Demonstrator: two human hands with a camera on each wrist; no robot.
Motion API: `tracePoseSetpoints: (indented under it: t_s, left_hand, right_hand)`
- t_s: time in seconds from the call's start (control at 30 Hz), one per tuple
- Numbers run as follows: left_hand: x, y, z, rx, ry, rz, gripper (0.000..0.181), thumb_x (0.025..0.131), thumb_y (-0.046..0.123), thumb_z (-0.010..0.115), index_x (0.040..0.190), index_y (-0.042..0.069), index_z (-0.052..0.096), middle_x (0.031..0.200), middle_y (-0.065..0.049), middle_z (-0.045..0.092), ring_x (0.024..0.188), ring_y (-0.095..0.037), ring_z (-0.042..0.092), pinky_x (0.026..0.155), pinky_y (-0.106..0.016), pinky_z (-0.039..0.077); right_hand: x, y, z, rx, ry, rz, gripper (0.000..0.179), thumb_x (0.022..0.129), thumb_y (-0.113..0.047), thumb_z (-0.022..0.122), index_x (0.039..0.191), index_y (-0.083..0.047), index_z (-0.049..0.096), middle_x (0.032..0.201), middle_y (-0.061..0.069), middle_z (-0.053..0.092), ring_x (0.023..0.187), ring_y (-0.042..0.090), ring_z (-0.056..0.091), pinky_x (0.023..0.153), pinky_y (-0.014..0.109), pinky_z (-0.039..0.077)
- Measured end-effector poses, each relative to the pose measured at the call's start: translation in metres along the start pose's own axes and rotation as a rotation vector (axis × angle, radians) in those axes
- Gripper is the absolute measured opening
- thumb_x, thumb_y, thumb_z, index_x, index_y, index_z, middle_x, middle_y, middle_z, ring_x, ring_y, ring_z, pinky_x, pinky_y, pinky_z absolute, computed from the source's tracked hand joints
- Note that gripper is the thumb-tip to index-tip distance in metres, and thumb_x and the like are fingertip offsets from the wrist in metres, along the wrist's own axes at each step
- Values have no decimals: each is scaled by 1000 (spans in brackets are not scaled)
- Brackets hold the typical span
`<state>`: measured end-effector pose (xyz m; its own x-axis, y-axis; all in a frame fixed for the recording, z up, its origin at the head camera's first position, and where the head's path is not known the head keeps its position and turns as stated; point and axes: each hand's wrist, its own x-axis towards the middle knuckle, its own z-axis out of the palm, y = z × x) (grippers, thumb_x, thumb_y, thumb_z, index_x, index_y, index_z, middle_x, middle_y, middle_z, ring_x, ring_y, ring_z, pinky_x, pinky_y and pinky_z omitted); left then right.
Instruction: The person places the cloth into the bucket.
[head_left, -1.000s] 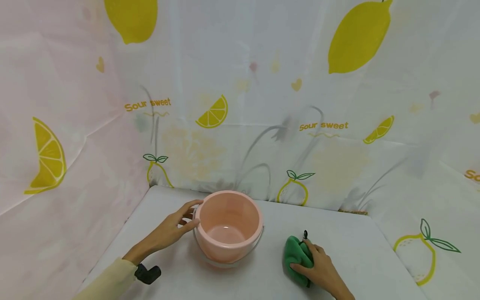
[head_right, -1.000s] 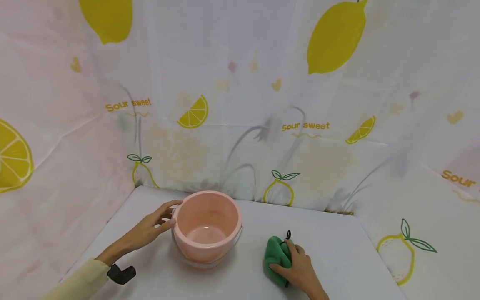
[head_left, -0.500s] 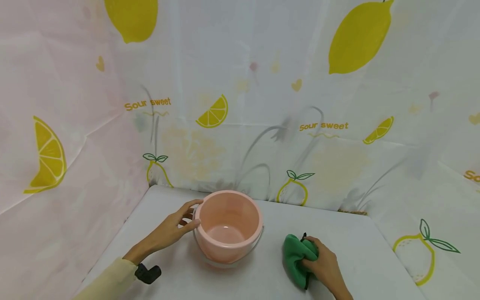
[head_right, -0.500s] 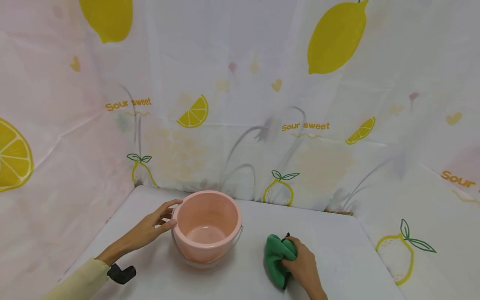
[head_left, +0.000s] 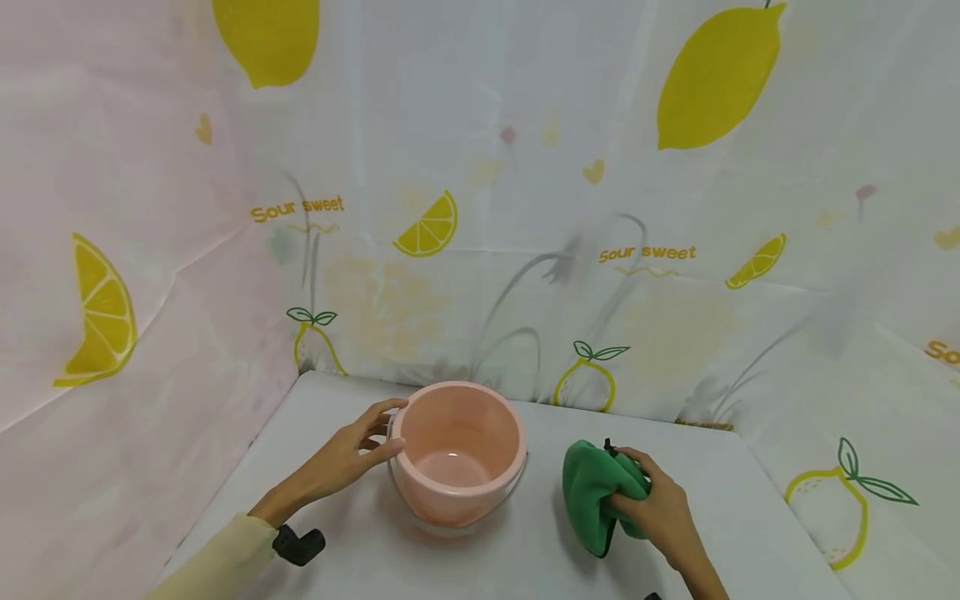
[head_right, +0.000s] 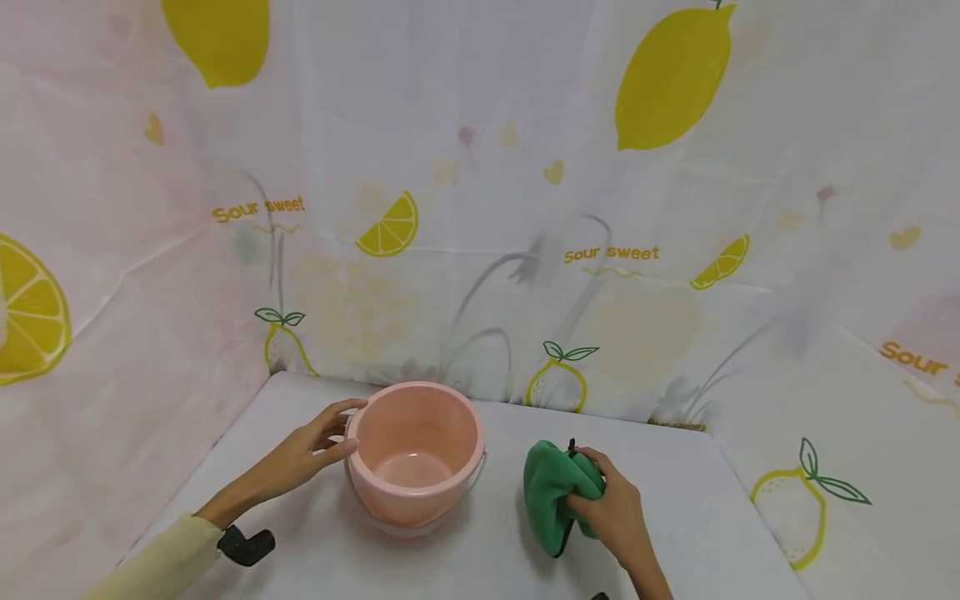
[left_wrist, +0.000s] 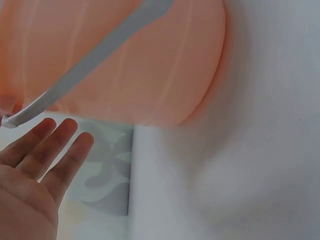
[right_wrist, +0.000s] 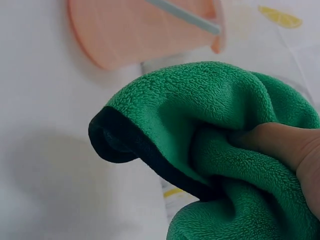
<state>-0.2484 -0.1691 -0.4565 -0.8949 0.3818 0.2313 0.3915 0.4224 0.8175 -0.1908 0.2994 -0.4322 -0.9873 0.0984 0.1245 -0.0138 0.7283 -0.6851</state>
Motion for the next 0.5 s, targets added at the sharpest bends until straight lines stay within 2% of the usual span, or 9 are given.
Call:
tracePoseSetpoints:
  t_s: [0.2, 0.5]
  left_hand:
    - [1, -2, 3, -86, -29, -8, 59, 103, 41, 62, 155, 41, 34, 145, -9, 57, 129, -28, 59, 103, -49, 50]
    - [0, -3, 5, -108, -27, -5, 61, 103, 40, 62, 157, 40, 33, 144, -8, 58, 129, -30, 59, 101, -48, 51]
  right_hand:
    - [3, -18, -12, 49, 16, -29, 67, 85, -24, 85, 145, -19, 56, 135, 17, 62, 105, 31, 61, 73, 38, 52]
    - [9, -43, -22, 127, 8, -67, 64, 88, -19, 81, 147, -20, 55, 141, 18, 58, 107, 34, 60, 74, 39, 53]
